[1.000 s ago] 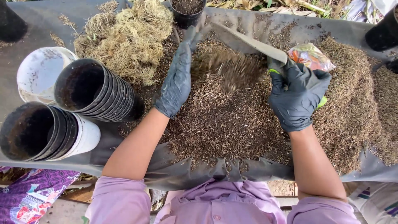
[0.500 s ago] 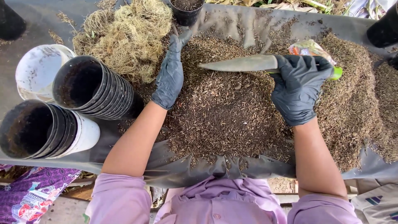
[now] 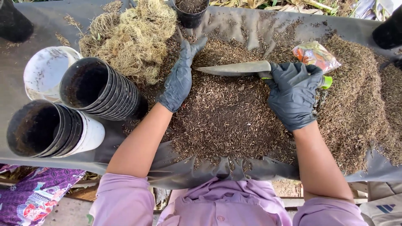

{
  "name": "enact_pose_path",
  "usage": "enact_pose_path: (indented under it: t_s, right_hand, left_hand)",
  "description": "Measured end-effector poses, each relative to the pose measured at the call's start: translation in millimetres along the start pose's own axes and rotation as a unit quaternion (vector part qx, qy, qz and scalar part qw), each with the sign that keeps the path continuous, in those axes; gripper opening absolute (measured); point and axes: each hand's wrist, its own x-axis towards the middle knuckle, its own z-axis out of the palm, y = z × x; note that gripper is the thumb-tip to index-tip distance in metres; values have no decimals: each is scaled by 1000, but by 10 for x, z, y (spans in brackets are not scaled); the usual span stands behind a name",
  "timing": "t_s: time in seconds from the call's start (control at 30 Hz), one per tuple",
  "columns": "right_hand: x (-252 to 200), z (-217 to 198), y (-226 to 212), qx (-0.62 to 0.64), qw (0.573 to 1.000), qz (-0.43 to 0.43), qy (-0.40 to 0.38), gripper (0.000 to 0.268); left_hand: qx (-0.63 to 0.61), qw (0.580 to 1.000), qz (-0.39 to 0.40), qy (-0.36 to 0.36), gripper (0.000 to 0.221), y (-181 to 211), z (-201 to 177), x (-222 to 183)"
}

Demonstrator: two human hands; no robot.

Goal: Mixing soil substrate on a table using a hand trowel and gloved hands to prepare it for potting.

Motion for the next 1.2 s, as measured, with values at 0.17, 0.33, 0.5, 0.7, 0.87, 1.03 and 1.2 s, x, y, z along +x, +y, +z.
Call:
enact_pose_path:
  t_s: [0.17,0.33,0.5,0.7,0.87,1.03,1.2]
  right_hand:
    - [50,-201,149,94,993,62,31,31]
    - [-297,-629,255,273,962,30,-7,28]
    - [-1032,-731,153,322,947,2,24,19]
    - [-1925,-705,48,181,982,56,11,21]
    - [-1874,-915,-86,135,989,-2,-59,51]
    - [-1694,-725,-273,99,995,-7,-31,39]
    - [-1252,-573,-344,62,998,2,7,27]
  left_hand:
    - [42,989,-131,-46,100,448,57,-42]
    - [90,990,-92,-63,97,325,-5,-33]
    - [77,994,-61,-53,86,85,-38,-31]
    - [75,991,-91,-55,91,146,-31,-12]
    - [107,986,-114,-51,96,442,2,-24]
    - [95,991,-74,-64,88,360,-21,-43]
    - [40,986,-155,-46,94,187,-31,-12]
